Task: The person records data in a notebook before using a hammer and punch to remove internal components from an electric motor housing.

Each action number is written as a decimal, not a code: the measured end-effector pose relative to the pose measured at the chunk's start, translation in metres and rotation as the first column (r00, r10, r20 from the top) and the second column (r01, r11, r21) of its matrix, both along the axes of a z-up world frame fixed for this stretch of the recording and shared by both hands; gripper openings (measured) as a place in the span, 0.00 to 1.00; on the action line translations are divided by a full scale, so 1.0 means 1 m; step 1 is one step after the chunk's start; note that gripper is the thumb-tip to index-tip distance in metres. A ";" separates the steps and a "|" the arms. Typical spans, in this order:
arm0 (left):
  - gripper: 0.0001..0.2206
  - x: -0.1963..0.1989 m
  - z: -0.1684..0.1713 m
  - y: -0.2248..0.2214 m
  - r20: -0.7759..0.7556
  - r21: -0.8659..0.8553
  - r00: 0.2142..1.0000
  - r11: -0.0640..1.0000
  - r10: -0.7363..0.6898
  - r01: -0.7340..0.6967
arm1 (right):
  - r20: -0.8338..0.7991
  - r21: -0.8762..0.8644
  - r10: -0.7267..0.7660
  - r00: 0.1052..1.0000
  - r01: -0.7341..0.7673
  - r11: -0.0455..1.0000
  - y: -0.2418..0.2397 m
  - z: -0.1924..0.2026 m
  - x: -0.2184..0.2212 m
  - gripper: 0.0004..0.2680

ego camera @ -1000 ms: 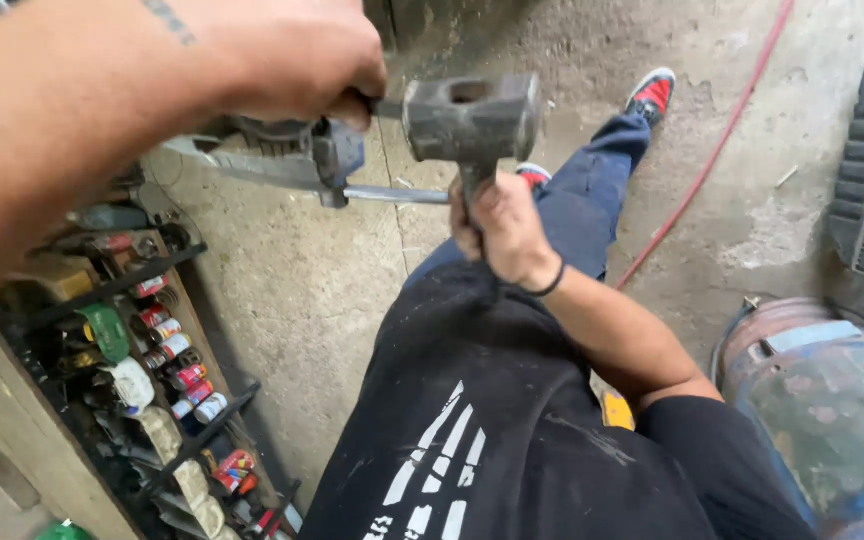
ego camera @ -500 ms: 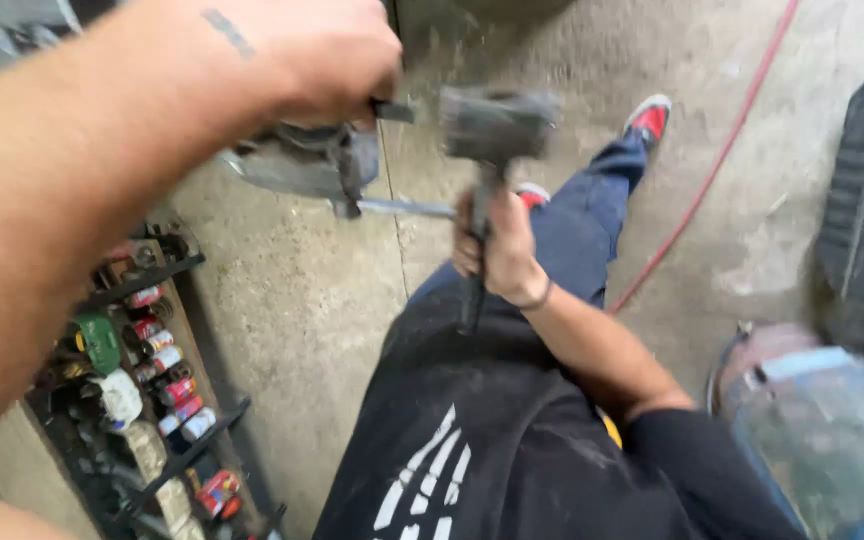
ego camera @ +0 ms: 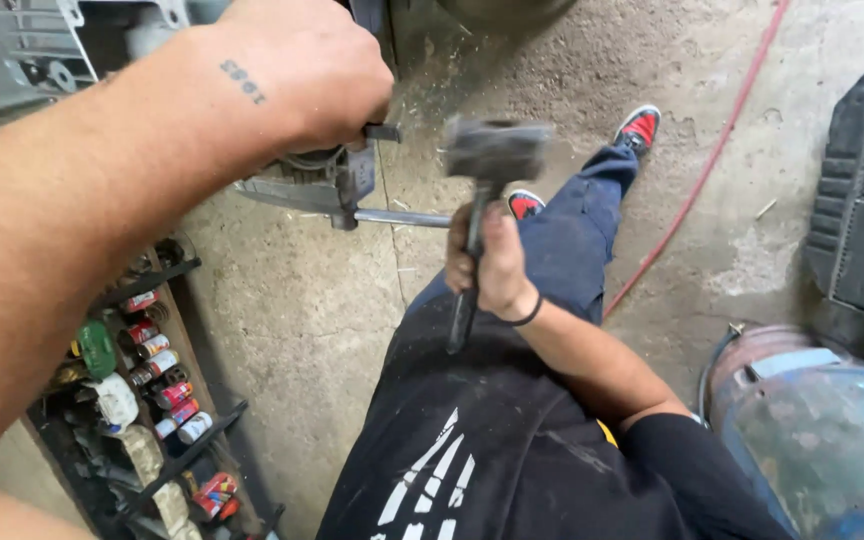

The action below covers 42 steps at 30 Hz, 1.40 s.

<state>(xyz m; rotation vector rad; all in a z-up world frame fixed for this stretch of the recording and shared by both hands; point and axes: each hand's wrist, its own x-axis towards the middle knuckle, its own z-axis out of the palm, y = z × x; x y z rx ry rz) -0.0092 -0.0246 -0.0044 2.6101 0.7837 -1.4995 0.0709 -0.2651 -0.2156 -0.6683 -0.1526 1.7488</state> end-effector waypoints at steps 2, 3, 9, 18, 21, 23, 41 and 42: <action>0.09 -0.011 -0.003 0.003 0.053 0.103 0.981 0.978 -0.188 0.182 | 0.025 -0.058 -0.113 0.993 0.114 0.992 0.002 0.004 0.025 0.23; 0.09 0.001 0.013 -0.009 0.057 0.100 0.979 0.976 -0.198 0.191 | 0.028 -0.062 -0.123 0.992 0.124 0.990 0.005 0.006 0.040 0.23; 0.09 0.008 0.021 -0.117 0.599 0.246 0.776 0.968 -0.198 0.057 | 0.083 -0.150 -0.103 0.991 0.114 0.982 0.004 0.027 0.128 0.22; 0.10 -0.021 0.016 -0.162 0.613 0.669 0.735 0.685 -0.290 -0.288 | 0.118 -0.155 0.127 0.985 -0.108 0.982 0.029 -0.009 0.214 0.20; 0.12 -0.022 0.002 -0.174 0.651 0.648 0.724 0.663 -0.229 -0.373 | 0.098 -0.124 0.234 0.967 -0.222 0.967 0.046 -0.013 0.226 0.19; 0.11 -0.025 -0.015 -0.177 0.663 0.633 0.712 0.681 -0.231 -0.369 | 0.069 -0.100 0.302 0.951 -0.294 0.951 0.058 -0.014 0.233 0.17; 0.09 -0.012 -0.013 -0.148 0.543 0.702 0.822 0.630 -0.171 -0.332 | 0.099 0.035 0.431 0.897 -0.436 0.899 0.080 0.005 0.263 0.15; 0.09 -0.007 -0.011 -0.147 0.538 0.704 0.825 0.630 -0.175 -0.326 | 0.095 0.038 0.428 0.899 -0.433 0.900 0.081 0.005 0.265 0.15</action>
